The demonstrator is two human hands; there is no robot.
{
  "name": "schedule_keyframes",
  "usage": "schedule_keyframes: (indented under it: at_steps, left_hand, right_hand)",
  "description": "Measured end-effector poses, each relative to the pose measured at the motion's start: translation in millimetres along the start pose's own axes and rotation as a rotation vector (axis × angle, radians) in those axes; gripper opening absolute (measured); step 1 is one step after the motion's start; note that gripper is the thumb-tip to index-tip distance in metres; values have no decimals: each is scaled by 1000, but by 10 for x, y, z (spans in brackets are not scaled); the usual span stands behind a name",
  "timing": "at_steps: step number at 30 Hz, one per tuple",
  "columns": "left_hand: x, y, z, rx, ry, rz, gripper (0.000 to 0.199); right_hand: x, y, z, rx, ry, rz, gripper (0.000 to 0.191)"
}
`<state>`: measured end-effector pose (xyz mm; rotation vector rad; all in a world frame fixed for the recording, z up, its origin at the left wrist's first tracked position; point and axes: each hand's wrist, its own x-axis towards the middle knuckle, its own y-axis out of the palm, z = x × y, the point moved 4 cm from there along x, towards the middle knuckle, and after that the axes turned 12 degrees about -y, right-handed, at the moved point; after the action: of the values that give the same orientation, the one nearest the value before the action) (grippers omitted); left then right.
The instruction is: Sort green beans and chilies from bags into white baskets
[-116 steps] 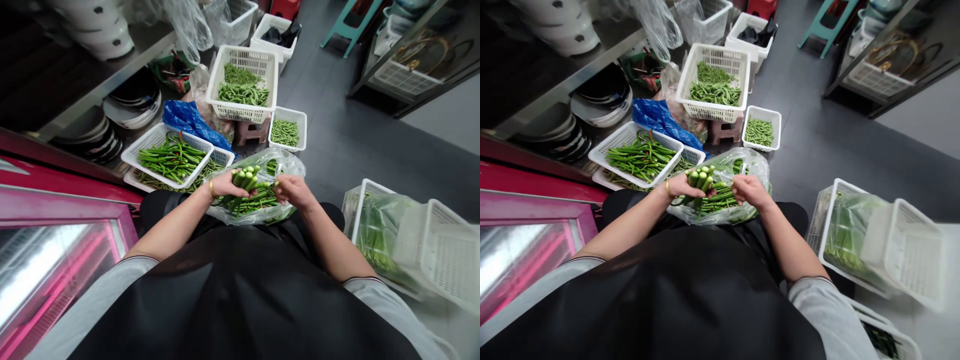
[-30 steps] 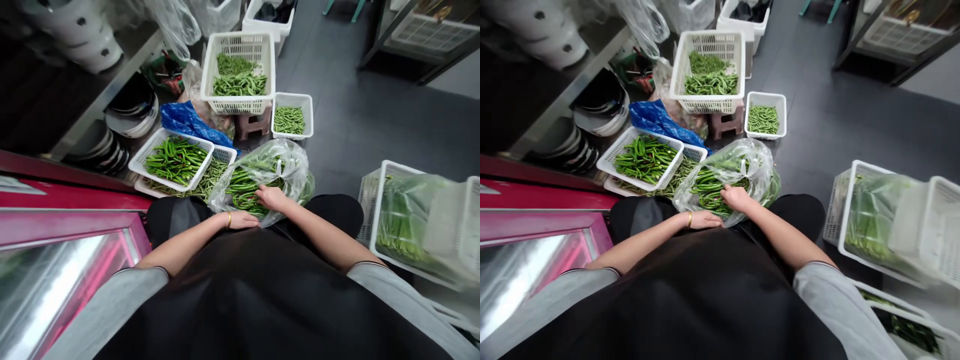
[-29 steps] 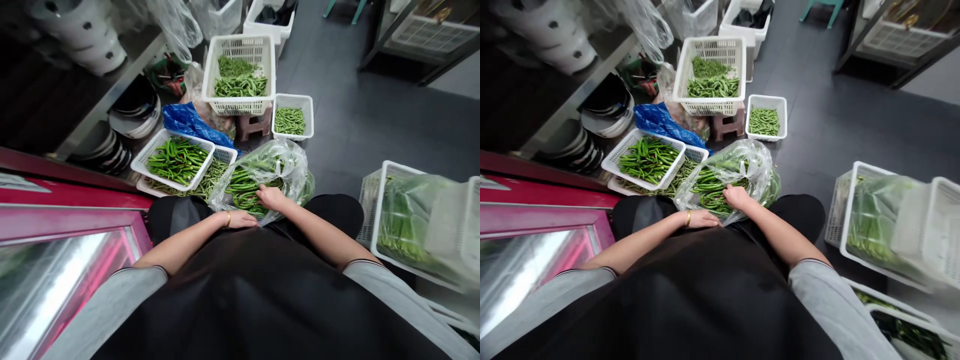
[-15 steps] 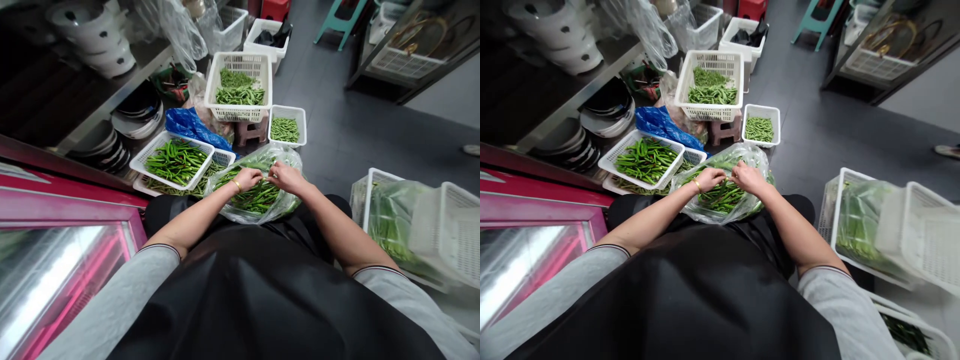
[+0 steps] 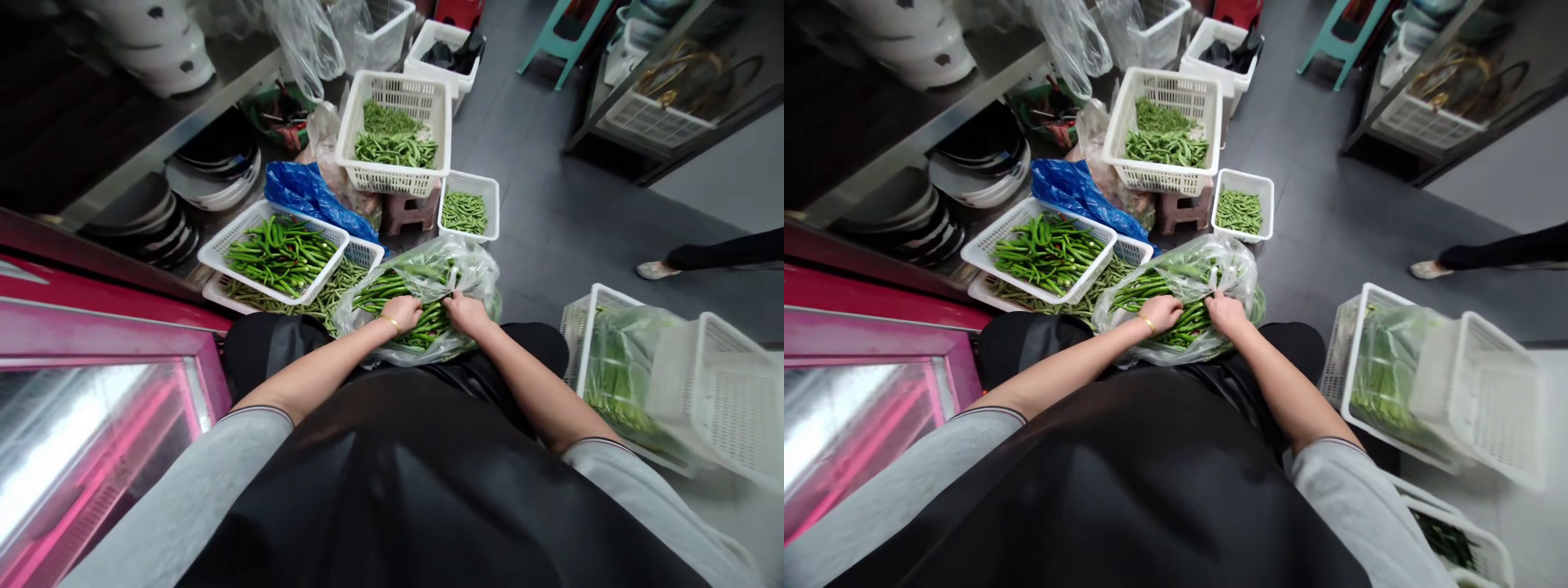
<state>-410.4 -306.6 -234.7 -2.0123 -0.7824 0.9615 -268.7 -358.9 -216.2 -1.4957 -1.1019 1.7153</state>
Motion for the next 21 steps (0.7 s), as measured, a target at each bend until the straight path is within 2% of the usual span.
schedule_keyframes:
  at_steps: [2, 4, 8, 10, 12, 14, 16, 18, 21]
  left_hand:
    - [47, 79, -142, 81, -6, 20, 20]
    - [99, 128, -251, 74, -5, 17, 20]
    - [185, 115, -250, 10, -5, 4, 12]
    - [198, 32, -165, -227, -40, 24, 10]
    - [170, -90, -71, -634, -92, 107, 9]
    - [97, -263, -9, -1008, -103, 191, 14]
    - [2, -487, 23, -1189, -49, 195, 24]
    - [-82, -698, 44, -1158, 21, 103, 31]
    - [-132, -823, 0, -819, 119, -58, 26]
  right_hand:
    - [23, 31, 9, -24, -32, 38, 34]
    - [8, -9, 6, -26, -68, 36, 34]
    - [-151, -198, -53, -37, -36, -53, 41]
    - [-214, -259, -51, -31, -29, -109, 41]
    - [-207, -251, -11, -26, -65, -149, 39]
    - [-131, -155, 31, -36, -99, -98, 38]
    - [-34, -31, 50, -52, -112, 8, 36]
    - [26, 28, 51, -62, -117, 83, 35]
    - [-6, -115, 49, -64, -123, 59, 35]
